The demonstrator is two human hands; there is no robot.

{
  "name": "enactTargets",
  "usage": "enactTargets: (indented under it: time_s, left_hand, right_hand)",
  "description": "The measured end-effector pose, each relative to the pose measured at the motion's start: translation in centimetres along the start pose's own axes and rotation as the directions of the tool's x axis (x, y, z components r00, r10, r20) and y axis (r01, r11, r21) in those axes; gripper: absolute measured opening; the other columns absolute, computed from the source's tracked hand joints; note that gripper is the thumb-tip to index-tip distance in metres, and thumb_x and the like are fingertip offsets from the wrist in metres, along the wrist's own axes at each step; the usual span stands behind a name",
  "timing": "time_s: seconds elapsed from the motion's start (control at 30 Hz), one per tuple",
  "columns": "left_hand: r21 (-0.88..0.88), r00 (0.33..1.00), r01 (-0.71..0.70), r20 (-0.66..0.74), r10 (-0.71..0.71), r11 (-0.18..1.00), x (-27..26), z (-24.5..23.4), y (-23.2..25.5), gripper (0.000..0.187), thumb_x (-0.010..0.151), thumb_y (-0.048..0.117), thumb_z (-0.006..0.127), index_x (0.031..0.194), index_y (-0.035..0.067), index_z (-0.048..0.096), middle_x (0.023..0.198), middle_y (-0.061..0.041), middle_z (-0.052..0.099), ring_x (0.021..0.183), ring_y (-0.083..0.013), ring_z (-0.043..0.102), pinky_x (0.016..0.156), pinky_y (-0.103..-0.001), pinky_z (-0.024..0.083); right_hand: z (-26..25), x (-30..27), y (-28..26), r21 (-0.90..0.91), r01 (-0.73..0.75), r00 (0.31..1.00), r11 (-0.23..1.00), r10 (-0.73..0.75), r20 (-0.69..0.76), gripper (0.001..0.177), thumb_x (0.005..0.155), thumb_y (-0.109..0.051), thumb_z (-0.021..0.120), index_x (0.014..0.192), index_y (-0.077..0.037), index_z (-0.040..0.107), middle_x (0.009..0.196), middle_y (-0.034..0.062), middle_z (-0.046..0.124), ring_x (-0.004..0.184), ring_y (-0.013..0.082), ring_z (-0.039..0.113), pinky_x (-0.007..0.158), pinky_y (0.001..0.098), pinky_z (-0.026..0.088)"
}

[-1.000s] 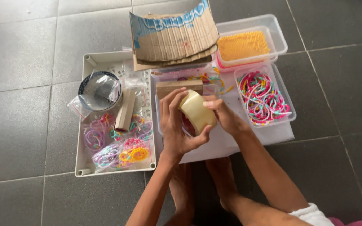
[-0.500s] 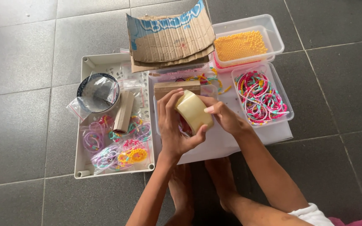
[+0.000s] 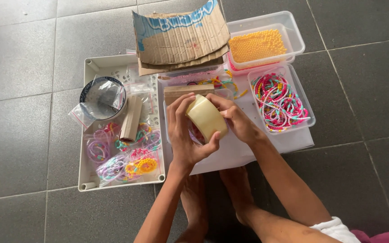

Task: Assembling and decorating a small handicraft structure using cardboard, tape, and colorful elastic bands.

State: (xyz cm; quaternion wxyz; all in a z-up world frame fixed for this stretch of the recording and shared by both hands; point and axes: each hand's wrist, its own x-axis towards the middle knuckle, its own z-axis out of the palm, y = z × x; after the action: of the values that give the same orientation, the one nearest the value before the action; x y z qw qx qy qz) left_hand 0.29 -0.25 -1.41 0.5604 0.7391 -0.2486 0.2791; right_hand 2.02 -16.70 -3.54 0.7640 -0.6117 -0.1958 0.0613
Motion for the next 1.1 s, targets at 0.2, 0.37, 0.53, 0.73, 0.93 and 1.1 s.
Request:
enactTargets:
  time_s: [0.2, 0.37, 0.53, 0.73, 0.93, 1.1]
  left_hand:
    - [-0.004, 1.000, 0.017, -0.019, -0.017, 1.000, 0.1, 0.1, 0.0, 0.084, 0.069, 0.054, 0.076, 0.135, 0.008, 0.054, 0.130, -0.015, 0.059, 0.115, -0.0342, 0.058, 0.097, -0.047, 0.048]
    - [0.009, 0.999, 0.015, -0.031, -0.015, 1.000, 0.0, 0.2, 0.0, 0.085, 0.067, 0.054, 0.077, 0.135, 0.008, 0.055, 0.130, -0.014, 0.060, 0.113, -0.0330, 0.058, 0.095, -0.046, 0.049]
    - [0.022, 0.999, 0.016, -0.040, -0.016, 1.000, -0.1, 0.1, 0.0, 0.085, 0.066, 0.053, 0.079, 0.135, 0.008, 0.056, 0.129, -0.014, 0.061, 0.112, -0.0328, 0.059, 0.094, -0.045, 0.049]
    - [0.014, 0.998, 0.035, -0.046, -0.035, 0.999, 0.1, 0.1, 0.0, 0.085, 0.064, 0.052, 0.080, 0.133, 0.008, 0.058, 0.127, -0.014, 0.063, 0.110, -0.0325, 0.060, 0.093, -0.044, 0.050]
    - [0.020, 0.997, 0.043, -0.062, -0.041, 0.999, 0.0, 0.3, -0.1, 0.085, 0.064, 0.053, 0.080, 0.133, 0.009, 0.059, 0.126, -0.014, 0.064, 0.109, -0.0325, 0.061, 0.091, -0.045, 0.050]
    - [0.026, 0.997, 0.043, -0.066, -0.041, 0.999, 0.1, 0.2, 0.0, 0.084, 0.065, 0.054, 0.080, 0.133, 0.009, 0.059, 0.126, -0.013, 0.064, 0.109, -0.0312, 0.061, 0.092, -0.043, 0.051]
  right_hand:
    - [1.3, -0.5, -1.1, 0.073, 0.052, 0.998, 0.996, -0.049, -0.040, 0.051, 0.087, -0.026, 0.041, 0.118, 0.004, 0.067, 0.079, 0.0092, 0.060, 0.072, 0.0189, 0.054, 0.072, 0.0273, 0.048]
    - [2.6, -0.6, -2.6, 0.039, 0.066, 0.987, 0.997, -0.060, -0.150, 0.043, 0.086, -0.025, 0.048, 0.108, 0.002, 0.072, 0.078, 0.0054, 0.061, 0.074, 0.0146, 0.055, 0.075, 0.0244, 0.047]
    - [2.1, -0.5, -2.6, -0.041, 0.029, 0.984, 0.999, -0.035, -0.174, 0.046, 0.081, -0.031, 0.051, 0.102, 0.003, 0.075, 0.073, 0.0075, 0.063, 0.073, 0.0174, 0.059, 0.071, 0.0257, 0.049]
    - [2.4, -0.5, -3.9, 0.028, -0.088, 0.963, 0.996, 0.093, -0.252, 0.028, 0.084, -0.024, 0.056, 0.086, -0.002, 0.072, 0.067, 0.0040, 0.058, 0.068, 0.0138, 0.059, 0.065, 0.0226, 0.048]
    - [2.4, -0.4, -3.6, 0.090, -0.188, 0.930, 0.978, 0.207, -0.303, 0.022, 0.083, -0.024, 0.062, 0.081, -0.004, 0.071, 0.066, 0.0066, 0.056, 0.064, 0.0144, 0.056, 0.063, 0.0243, 0.050]
    - [1.3, -0.3, -1.4, 0.154, -0.202, 0.904, 0.967, 0.244, -0.351, 0.024, 0.082, -0.023, 0.062, 0.078, 0.000, 0.069, 0.062, 0.0113, 0.055, 0.054, 0.0184, 0.058, 0.042, 0.0260, 0.047]
